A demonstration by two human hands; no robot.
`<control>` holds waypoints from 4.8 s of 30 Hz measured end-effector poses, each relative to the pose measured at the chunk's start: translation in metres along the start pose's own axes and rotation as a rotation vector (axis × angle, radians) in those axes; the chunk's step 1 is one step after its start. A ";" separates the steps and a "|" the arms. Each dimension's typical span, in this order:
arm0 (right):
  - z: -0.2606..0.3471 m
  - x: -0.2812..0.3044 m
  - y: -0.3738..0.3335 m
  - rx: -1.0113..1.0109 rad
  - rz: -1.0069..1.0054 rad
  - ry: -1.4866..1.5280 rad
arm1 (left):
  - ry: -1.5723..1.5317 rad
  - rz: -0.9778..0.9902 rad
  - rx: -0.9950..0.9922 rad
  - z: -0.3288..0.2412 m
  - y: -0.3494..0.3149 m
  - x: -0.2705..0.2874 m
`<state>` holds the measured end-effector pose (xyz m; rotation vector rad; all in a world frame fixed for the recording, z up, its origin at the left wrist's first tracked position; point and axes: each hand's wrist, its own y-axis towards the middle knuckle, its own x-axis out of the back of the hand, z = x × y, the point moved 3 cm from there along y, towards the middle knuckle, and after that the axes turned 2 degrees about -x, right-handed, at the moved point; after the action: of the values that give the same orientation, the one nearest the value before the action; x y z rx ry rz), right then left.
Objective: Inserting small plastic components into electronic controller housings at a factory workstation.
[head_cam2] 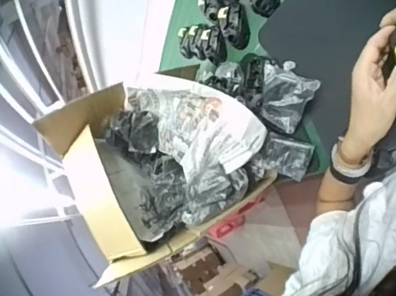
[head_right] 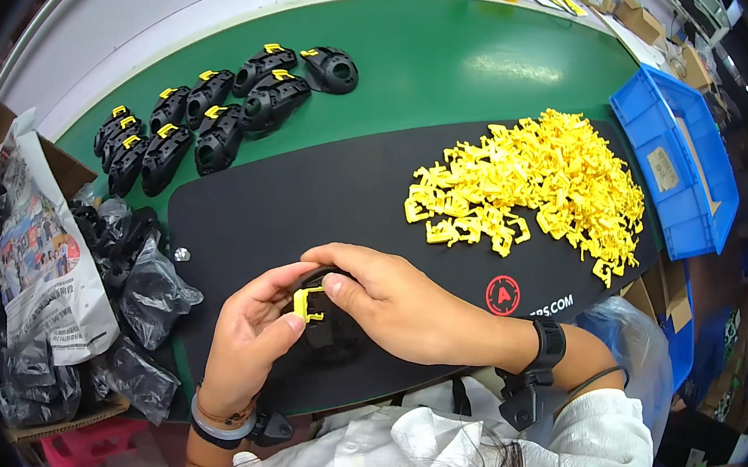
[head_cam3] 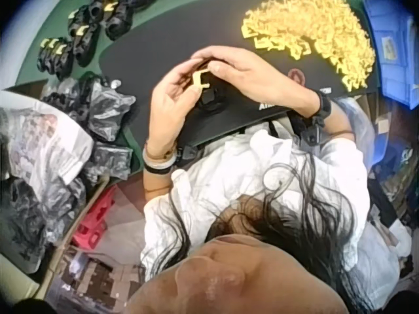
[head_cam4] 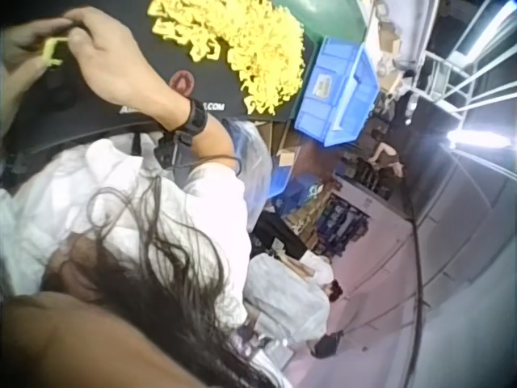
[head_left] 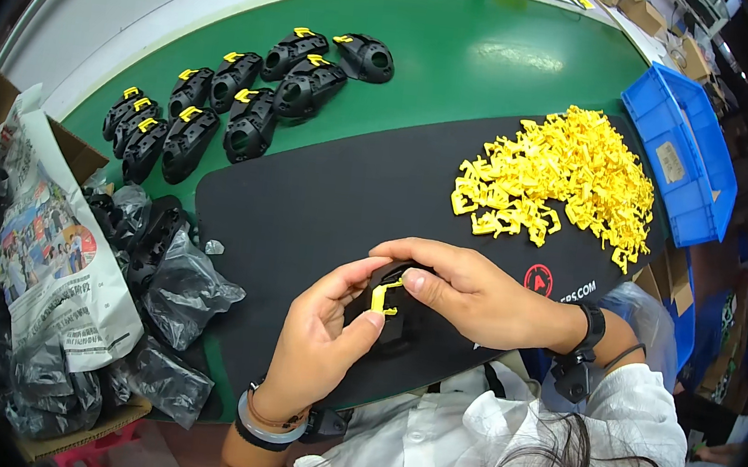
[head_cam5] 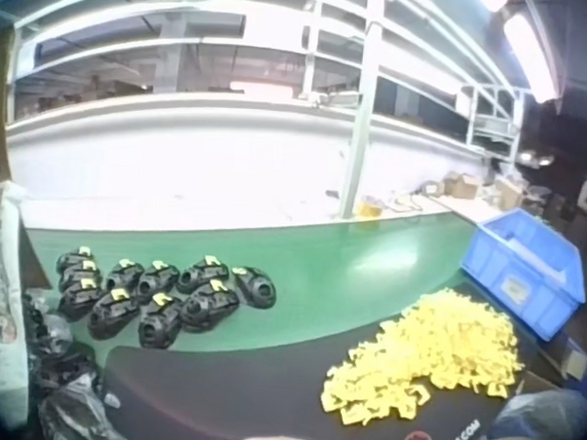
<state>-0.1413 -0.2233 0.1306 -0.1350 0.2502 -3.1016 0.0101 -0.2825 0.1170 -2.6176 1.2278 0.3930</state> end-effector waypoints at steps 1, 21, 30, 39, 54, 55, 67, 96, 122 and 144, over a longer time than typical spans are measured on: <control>0.001 -0.001 -0.001 0.002 -0.013 -0.032 | 0.029 -0.002 -0.019 -0.001 0.000 -0.001; 0.008 0.042 0.008 0.036 -0.174 -0.348 | 0.410 -0.090 -0.081 0.013 0.007 -0.007; -0.042 0.148 0.242 -0.099 -0.477 -0.306 | 0.667 -0.294 -0.207 -0.016 -0.001 0.003; 0.038 -0.042 0.121 0.598 0.161 -0.715 | 1.297 -1.205 0.031 -0.030 -0.151 0.053; 0.019 -0.030 0.089 0.336 0.121 -0.945 | 1.100 -0.623 -0.250 -0.021 -0.114 0.042; 0.022 -0.028 0.076 0.433 0.022 -1.014 | 1.147 -0.623 -0.323 -0.030 -0.105 0.049; 0.001 -0.017 -0.003 0.447 0.077 -1.063 | 1.438 -0.590 -0.012 -0.049 -0.029 0.118; 0.000 0.008 0.007 -0.056 0.100 -0.386 | 0.902 -0.625 -0.039 0.008 -0.068 0.019; 0.017 -0.030 -0.036 0.217 0.117 -0.636 | 1.220 -0.399 -0.199 -0.030 -0.033 0.023; -0.016 -0.018 -0.005 0.448 -0.030 -0.636 | 2.442 -0.851 0.345 -0.077 0.026 0.207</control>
<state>-0.1252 -0.2147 0.1140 -1.0680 -0.4559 -2.8493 0.1284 -0.4706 0.1179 -1.7005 -0.1886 -3.0862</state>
